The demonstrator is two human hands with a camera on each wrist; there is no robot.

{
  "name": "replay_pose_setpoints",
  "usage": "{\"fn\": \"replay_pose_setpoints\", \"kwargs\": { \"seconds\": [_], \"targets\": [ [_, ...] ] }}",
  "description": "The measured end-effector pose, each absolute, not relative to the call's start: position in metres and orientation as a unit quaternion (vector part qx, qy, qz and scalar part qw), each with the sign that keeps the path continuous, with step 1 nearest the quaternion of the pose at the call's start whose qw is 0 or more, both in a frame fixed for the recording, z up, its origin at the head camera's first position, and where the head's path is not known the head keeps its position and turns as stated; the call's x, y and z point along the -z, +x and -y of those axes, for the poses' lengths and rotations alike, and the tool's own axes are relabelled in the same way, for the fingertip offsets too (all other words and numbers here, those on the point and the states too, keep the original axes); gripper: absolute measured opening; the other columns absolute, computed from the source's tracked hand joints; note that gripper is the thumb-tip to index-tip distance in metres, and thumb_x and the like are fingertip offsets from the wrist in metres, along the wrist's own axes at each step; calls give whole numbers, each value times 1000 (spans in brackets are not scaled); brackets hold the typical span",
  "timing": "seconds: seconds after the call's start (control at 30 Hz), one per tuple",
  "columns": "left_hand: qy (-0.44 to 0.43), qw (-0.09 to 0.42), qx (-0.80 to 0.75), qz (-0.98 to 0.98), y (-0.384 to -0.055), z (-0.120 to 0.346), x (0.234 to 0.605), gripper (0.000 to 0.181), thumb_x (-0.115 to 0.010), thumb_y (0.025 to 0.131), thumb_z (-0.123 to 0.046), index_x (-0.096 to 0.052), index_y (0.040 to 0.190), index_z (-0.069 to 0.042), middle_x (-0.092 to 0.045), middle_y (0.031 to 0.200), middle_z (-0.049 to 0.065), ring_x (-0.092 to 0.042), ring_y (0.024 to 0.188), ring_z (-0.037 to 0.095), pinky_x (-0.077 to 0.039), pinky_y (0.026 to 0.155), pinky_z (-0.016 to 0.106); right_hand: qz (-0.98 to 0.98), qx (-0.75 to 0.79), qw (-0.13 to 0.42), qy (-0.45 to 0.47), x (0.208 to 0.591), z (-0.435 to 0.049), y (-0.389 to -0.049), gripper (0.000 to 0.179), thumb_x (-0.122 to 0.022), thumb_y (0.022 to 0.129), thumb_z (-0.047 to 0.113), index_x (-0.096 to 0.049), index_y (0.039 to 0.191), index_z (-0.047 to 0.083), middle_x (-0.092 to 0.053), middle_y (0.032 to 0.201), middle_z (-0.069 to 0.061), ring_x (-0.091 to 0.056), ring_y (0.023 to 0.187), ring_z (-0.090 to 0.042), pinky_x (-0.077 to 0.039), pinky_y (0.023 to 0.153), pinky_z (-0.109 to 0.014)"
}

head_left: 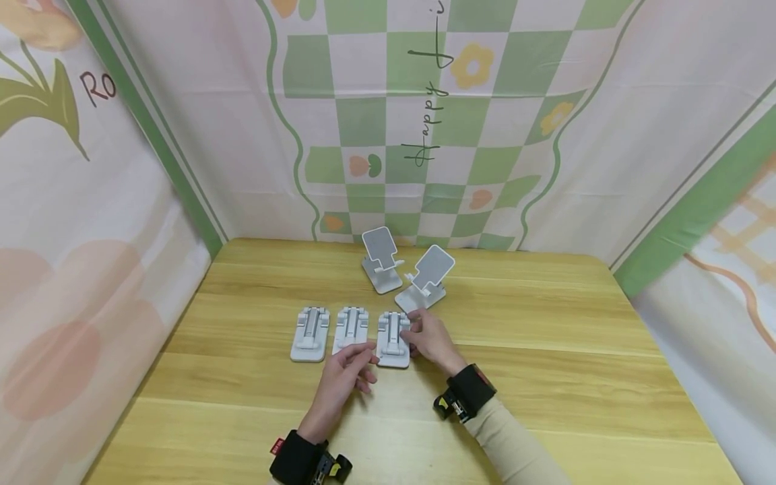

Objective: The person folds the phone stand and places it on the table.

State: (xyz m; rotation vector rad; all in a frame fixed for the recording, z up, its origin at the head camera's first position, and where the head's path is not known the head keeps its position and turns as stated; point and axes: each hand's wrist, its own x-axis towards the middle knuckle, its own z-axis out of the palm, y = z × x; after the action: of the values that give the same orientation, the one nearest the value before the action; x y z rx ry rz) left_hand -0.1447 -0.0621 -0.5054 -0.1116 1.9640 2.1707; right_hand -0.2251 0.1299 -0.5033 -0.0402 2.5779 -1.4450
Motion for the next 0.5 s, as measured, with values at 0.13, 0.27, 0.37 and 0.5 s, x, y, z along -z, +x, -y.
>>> {"fn": "replay_pose_setpoints", "kwargs": {
  "seconds": [0.13, 0.27, 0.37, 0.5],
  "targets": [
    [-37, 107, -735, -668, -145, 62, 505, 49, -60, 91, -35, -58, 125, -1, -64, 104, 21, -62, 68, 15, -54, 54, 22, -871, 482, 92, -13, 504, -130, -226, 40, -66, 83, 6, -53, 119, -3, -62, 82, -12, -61, 56, -19, -53, 47, -28],
    [-38, 107, -735, -668, -145, 61, 505, 47, -60, 91, -34, -59, 124, -2, -65, 103, 18, -63, 69, 18, -54, 54, 22, -870, 484, 92, -15, 504, -131, -225, 40, -67, 83, 5, -53, 119, -4, -61, 84, -13, -61, 56, -19, -54, 48, -28],
    [-38, 107, -736, -667, -145, 60, 504, 46, -60, 91, -34, -59, 124, -2, -65, 103, 18, -63, 71, 21, -54, 54, 22, -869, 486, 90, -21, 504, -131, -225, 40, -66, 82, 5, -53, 119, -4, -60, 85, -14, -61, 57, -20, -54, 48, -29],
    [-36, 107, -738, -666, -145, 58, 505, 45, -60, 90, -33, -60, 123, -2, -65, 103, 19, -63, 71, 23, -54, 54, 22, -861, 498, 97, -25, 503, -133, -225, 40, -65, 83, 4, -52, 120, -5, -60, 84, -15, -61, 56, -21, -55, 48, -30]
  ]
}}
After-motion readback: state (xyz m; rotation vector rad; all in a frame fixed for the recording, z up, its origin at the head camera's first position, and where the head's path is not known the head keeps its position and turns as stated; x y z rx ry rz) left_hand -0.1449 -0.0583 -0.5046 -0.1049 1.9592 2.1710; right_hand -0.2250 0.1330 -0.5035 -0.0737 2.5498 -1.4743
